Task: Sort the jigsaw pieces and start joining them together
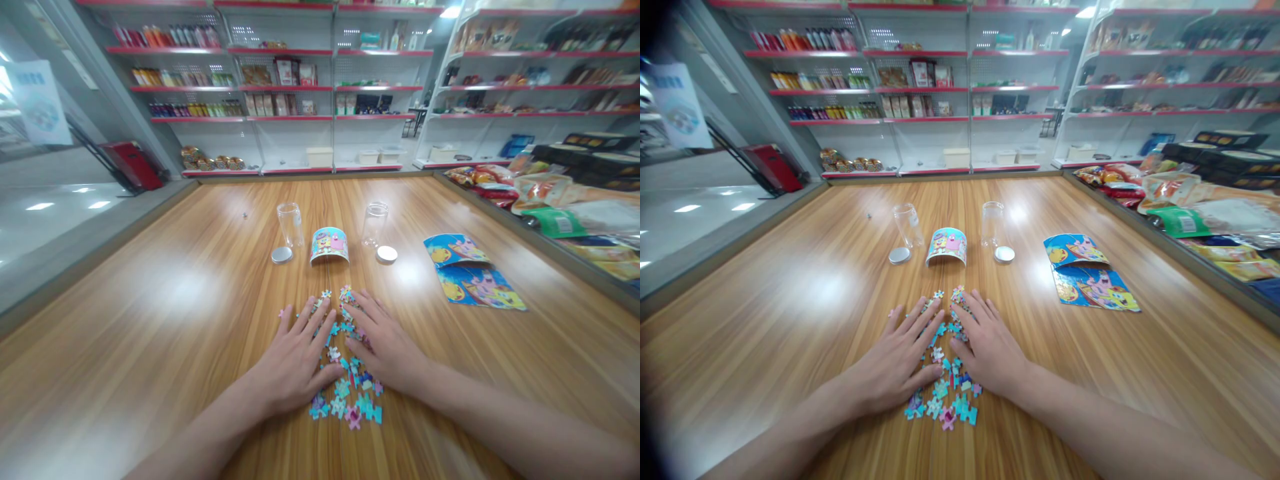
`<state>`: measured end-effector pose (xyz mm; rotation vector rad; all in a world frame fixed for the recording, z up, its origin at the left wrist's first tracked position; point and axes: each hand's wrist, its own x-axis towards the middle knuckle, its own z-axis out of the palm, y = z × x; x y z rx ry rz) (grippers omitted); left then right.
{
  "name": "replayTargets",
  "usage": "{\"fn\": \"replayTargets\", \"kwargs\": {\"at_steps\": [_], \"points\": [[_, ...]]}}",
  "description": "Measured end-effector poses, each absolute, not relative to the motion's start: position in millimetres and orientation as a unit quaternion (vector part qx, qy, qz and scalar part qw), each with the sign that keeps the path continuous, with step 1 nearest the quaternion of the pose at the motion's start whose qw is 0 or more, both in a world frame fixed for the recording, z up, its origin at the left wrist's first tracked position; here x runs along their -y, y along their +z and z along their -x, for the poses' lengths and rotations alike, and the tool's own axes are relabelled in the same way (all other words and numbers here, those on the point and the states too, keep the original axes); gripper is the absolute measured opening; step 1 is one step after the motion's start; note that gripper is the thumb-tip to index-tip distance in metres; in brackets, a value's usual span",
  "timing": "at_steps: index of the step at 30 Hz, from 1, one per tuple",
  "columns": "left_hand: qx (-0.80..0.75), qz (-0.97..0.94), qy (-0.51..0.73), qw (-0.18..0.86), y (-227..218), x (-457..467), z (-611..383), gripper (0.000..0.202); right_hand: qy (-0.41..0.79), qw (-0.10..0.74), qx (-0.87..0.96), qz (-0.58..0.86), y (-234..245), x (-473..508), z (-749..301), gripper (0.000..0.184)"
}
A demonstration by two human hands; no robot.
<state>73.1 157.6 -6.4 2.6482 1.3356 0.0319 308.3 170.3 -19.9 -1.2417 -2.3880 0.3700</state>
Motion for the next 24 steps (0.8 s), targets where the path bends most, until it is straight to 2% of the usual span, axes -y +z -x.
{"fn": "replayTargets", "kwargs": {"at_steps": [3, 10, 19, 24], "points": [[-0.446, -0.891, 0.01, 0.086, -10, -159, -71, 0.082, 0.139, 0.217, 0.853, 0.453, -21, -171, -309, 0.066], [-0.472, -0.877, 0.009, 0.086, -12, -161, -72, 0.074, 0.139, 0.216, 0.848, 0.464, -21, -174, -309, 0.058], [-0.504, -0.861, 0.043, 0.057, -9, -158, -79, 0.077, 0.131, 0.224, 0.838, 0.481, -21, -176, -308, 0.061], [-0.525, -0.847, 0.075, 0.044, -17, -155, -91, 0.08, 0.128, 0.235, 0.83, 0.49, -25, -177, -306, 0.056]]}}
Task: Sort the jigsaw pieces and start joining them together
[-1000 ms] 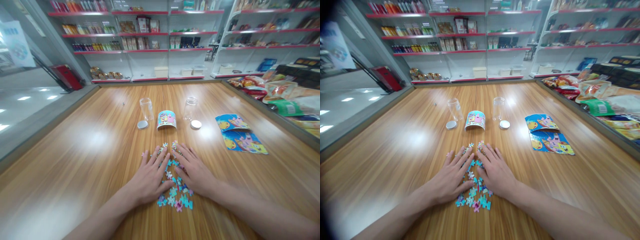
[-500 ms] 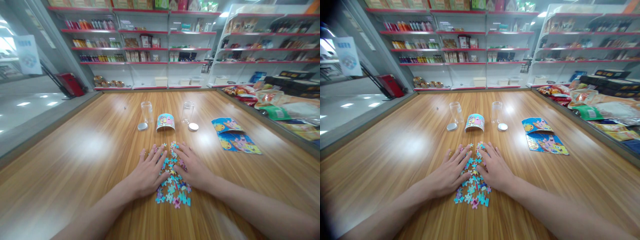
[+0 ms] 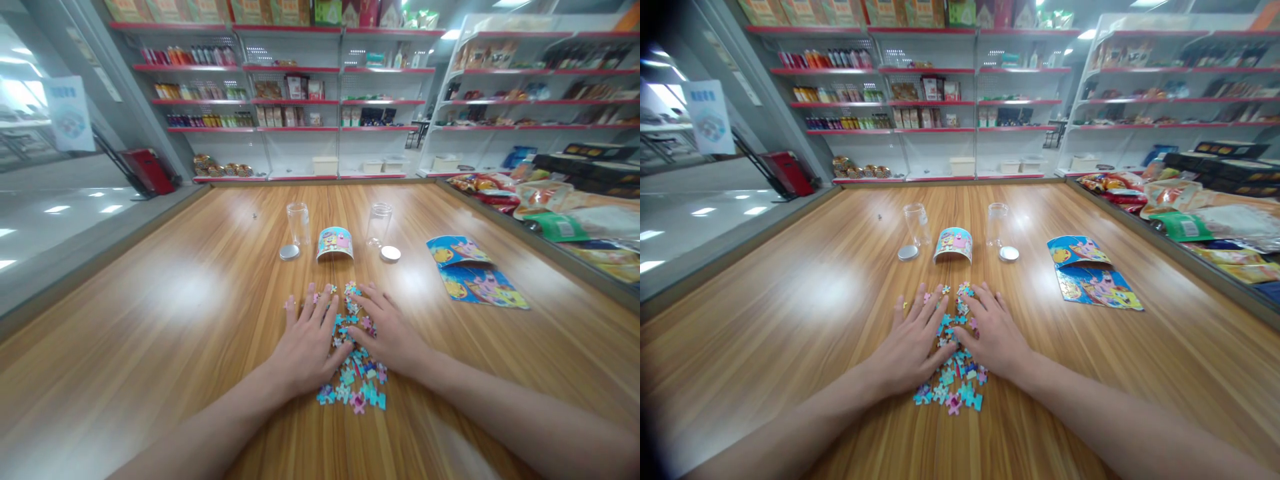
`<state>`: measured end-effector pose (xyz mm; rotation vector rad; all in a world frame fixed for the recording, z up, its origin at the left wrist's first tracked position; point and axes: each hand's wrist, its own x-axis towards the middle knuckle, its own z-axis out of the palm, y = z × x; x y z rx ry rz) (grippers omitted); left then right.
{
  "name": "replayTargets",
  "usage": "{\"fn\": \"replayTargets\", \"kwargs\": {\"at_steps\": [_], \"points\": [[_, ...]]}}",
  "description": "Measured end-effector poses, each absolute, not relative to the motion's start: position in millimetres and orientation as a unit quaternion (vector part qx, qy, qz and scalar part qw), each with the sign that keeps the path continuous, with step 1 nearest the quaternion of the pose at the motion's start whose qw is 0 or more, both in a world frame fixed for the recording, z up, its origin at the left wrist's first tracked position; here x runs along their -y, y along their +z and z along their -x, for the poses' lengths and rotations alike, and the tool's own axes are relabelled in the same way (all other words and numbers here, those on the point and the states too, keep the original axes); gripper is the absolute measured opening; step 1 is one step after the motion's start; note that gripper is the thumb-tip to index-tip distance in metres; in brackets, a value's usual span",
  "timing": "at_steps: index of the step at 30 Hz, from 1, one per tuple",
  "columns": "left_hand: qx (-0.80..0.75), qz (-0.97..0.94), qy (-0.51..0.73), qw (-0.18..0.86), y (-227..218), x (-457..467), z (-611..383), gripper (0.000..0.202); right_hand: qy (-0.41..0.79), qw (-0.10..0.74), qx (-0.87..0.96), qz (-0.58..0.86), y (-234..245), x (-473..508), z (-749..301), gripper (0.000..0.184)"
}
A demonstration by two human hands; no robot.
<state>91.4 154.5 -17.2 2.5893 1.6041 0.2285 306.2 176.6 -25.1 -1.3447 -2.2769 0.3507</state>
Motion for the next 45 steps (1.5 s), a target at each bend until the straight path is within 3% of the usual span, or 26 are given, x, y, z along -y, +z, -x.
{"fn": "replayTargets", "kwargs": {"at_steps": [6, 12, 19, 27, 40, 45], "points": [[-0.517, -0.85, 0.069, 0.067, -17, -154, -90, 0.08, 0.128, 0.241, 0.826, 0.493, -22, -180, -308, 0.059], [-0.513, -0.852, 0.054, 0.087, -12, -156, -83, 0.086, 0.123, 0.248, 0.86, 0.428, -16, -173, -308, 0.042], [-0.516, -0.848, 0.054, 0.109, -9, -158, -78, 0.092, 0.088, 0.222, 0.892, 0.384, -9, -169, -310, 0.049], [-0.51, -0.852, 0.046, 0.113, -8, -153, -80, 0.086, 0.054, 0.19, 0.91, 0.365, -3, -161, -314, 0.055], [-0.519, -0.844, 0.062, 0.121, -7, -157, -77, 0.08, 0.05, 0.15, 0.916, 0.368, 7, -166, -316, 0.037], [-0.532, -0.838, 0.073, 0.096, -13, -163, -77, 0.075, 0.082, 0.189, 0.913, 0.352, -4, -160, -306, 0.035]]}}
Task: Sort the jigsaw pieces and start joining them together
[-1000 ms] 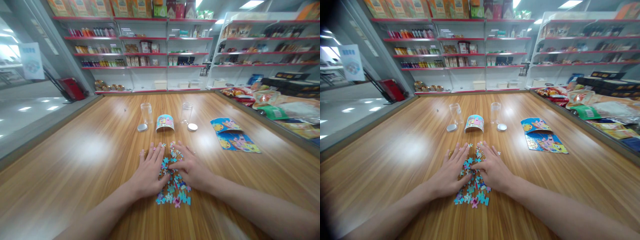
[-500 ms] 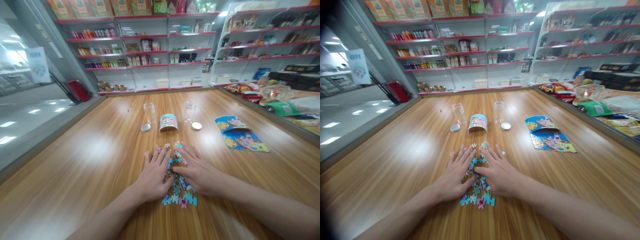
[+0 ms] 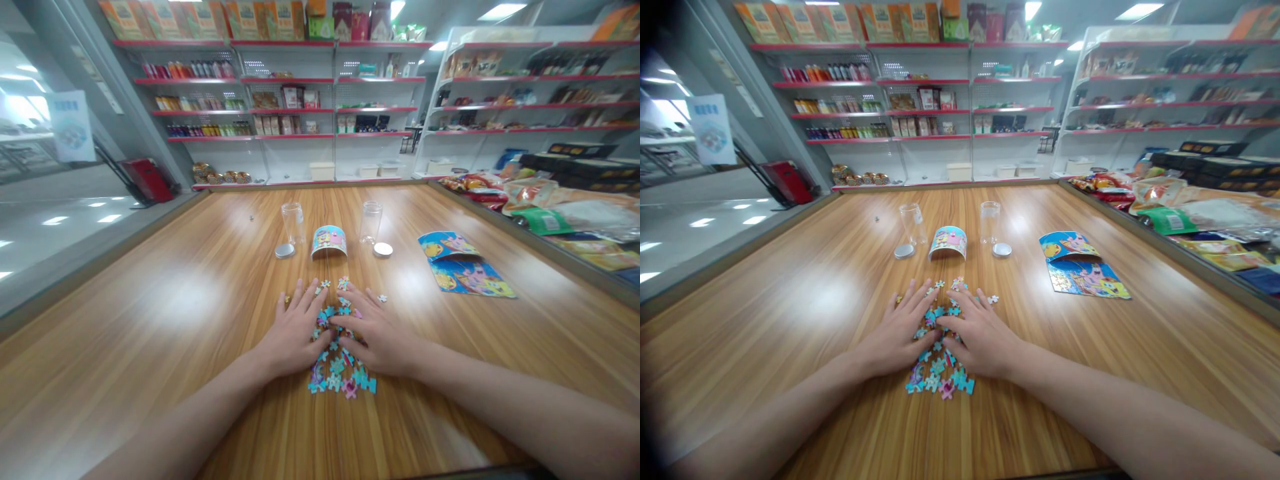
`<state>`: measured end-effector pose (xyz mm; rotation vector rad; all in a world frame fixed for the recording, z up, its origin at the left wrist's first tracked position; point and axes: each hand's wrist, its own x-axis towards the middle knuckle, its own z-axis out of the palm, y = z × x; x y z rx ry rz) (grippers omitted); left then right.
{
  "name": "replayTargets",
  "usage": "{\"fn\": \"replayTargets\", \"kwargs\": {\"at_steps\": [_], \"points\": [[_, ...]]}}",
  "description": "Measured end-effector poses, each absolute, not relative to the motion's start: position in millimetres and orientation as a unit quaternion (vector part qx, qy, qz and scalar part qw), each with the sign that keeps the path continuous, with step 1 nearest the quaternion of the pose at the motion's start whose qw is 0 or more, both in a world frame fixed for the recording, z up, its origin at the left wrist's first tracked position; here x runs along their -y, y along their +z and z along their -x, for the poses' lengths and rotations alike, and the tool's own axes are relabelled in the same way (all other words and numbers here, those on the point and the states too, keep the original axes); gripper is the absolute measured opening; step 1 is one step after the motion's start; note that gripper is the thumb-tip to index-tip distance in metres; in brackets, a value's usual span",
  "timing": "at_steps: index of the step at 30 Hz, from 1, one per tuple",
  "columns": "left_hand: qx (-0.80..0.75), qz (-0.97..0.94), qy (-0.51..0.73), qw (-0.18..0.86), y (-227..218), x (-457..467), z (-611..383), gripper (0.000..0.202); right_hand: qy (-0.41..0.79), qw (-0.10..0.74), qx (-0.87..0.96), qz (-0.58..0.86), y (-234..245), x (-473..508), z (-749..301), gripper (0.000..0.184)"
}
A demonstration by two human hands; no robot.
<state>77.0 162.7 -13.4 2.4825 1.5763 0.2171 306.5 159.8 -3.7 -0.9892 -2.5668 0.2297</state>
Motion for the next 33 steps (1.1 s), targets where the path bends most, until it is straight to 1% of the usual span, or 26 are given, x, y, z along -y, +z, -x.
{"fn": "replayTargets", "kwargs": {"at_steps": [3, 7, 13, 18, 21, 26, 28, 33], "points": [[-0.53, -0.839, 0.076, 0.096, -14, -164, -76, 0.071, 0.088, 0.218, 0.907, 0.35, -8, -160, -305, 0.028], [-0.524, -0.843, 0.068, 0.102, -11, -164, -75, 0.069, 0.083, 0.237, 0.895, 0.369, -9, -165, -310, 0.024], [-0.515, -0.85, 0.044, 0.099, -10, -163, -76, 0.067, 0.083, 0.231, 0.892, 0.38, -9, -167, -311, 0.028], [-0.497, -0.861, 0.024, 0.105, -11, -164, -75, 0.069, 0.108, 0.238, 0.883, 0.389, -14, -164, -309, 0.027], [-0.503, -0.856, 0.027, 0.115, -10, -164, -76, 0.069, 0.116, 0.246, 0.882, 0.386, -17, -164, -309, 0.029], [-0.518, -0.847, 0.033, 0.116, -6, -164, -77, 0.063, 0.118, 0.257, 0.872, 0.4, -17, -167, -312, 0.022], [-0.516, -0.848, 0.033, 0.117, -5, -164, -77, 0.061, 0.118, 0.264, 0.867, 0.405, -17, -168, -313, 0.023], [-0.511, -0.848, 0.069, 0.122, -3, -162, -76, 0.064, 0.115, 0.287, 0.864, 0.398, -21, -171, -315, 0.024]]}}
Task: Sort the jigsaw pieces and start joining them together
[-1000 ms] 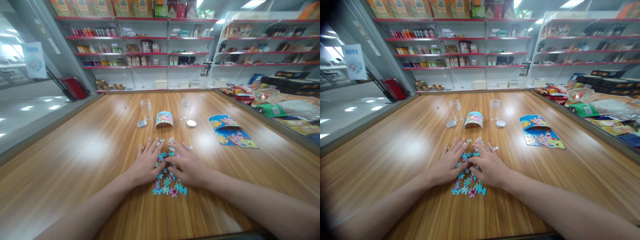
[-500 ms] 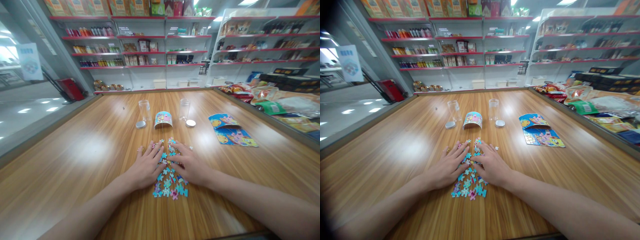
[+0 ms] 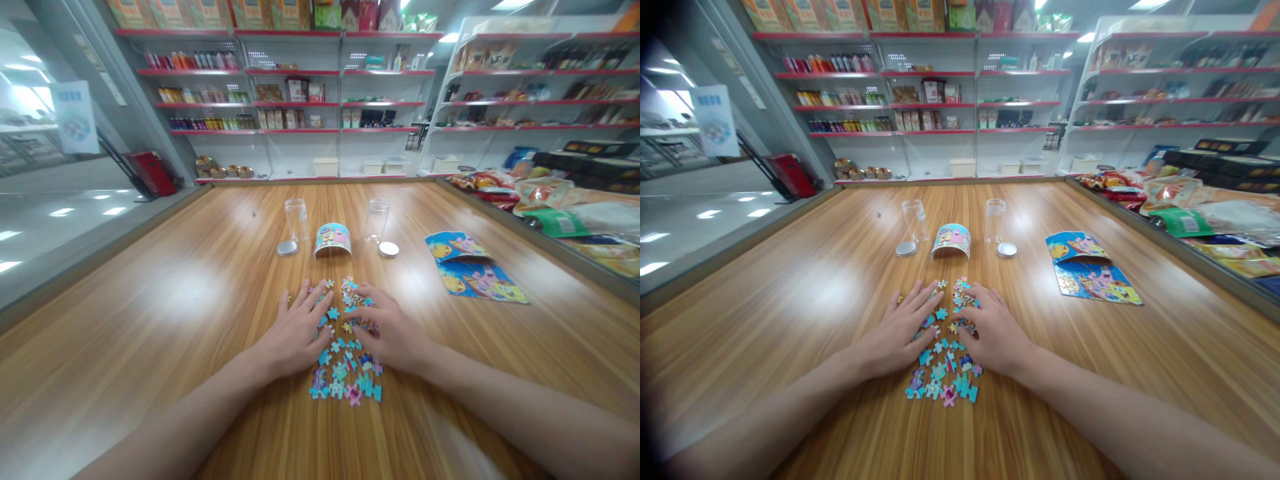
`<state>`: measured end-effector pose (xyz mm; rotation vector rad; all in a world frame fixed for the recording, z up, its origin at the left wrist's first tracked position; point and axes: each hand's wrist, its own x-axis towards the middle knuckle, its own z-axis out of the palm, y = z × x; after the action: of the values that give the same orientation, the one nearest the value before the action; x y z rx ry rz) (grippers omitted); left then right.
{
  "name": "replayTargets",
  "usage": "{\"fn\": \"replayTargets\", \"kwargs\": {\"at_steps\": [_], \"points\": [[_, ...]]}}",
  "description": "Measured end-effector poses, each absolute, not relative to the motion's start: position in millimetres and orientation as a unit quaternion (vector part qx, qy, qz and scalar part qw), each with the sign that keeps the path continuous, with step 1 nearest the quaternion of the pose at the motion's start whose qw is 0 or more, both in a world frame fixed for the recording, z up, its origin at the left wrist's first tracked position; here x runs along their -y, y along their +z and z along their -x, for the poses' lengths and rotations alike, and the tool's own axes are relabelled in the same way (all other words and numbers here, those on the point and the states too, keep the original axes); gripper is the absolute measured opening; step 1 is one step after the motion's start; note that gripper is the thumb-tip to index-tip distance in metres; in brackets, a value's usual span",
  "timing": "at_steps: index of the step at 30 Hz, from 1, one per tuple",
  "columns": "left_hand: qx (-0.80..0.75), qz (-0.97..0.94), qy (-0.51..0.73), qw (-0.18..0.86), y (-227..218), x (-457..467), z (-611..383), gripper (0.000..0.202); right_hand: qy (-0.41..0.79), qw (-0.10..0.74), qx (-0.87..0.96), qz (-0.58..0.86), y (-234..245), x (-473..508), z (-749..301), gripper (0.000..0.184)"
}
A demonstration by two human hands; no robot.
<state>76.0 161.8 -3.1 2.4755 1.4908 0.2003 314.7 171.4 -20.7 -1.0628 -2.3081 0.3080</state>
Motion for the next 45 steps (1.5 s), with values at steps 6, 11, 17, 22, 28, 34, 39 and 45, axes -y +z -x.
{"fn": "replayTargets", "kwargs": {"at_steps": [6, 11, 17, 22, 28, 34, 39, 45], "points": [[-0.423, -0.886, 0.158, 0.102, 0, -156, -79, 0.049, 0.106, 0.286, 0.867, 0.395, -23, -176, -319, 0.022], [-0.42, -0.887, 0.164, 0.104, 2, -154, -79, 0.037, 0.094, 0.272, 0.863, 0.415, -21, -177, -322, 0.023], [-0.482, -0.863, 0.128, 0.086, -5, -155, -82, 0.061, 0.054, 0.146, 0.888, 0.433, -16, -160, -311, 0.064], [-0.481, -0.871, 0.08, 0.067, -17, -153, -84, 0.069, 0.033, 0.076, 0.902, 0.424, -17, -154, -308, 0.068], [-0.479, -0.872, 0.064, 0.078, -12, -153, -81, 0.07, 0.041, 0.068, 0.9, 0.43, -12, -155, -310, 0.068], [-0.583, -0.808, 0.079, 0.044, -6, -167, -75, 0.062, 0.047, 0.065, 0.904, 0.42, -7, -152, -308, 0.054], [-0.619, -0.778, 0.025, 0.106, -7, -172, -72, 0.066, 0.048, 0.078, 0.9, 0.427, -7, -150, -308, 0.053], [-0.608, -0.784, 0.068, 0.101, -11, -173, -69, 0.058, 0.05, 0.085, 0.901, 0.423, -6, -149, -307, 0.053]]}}
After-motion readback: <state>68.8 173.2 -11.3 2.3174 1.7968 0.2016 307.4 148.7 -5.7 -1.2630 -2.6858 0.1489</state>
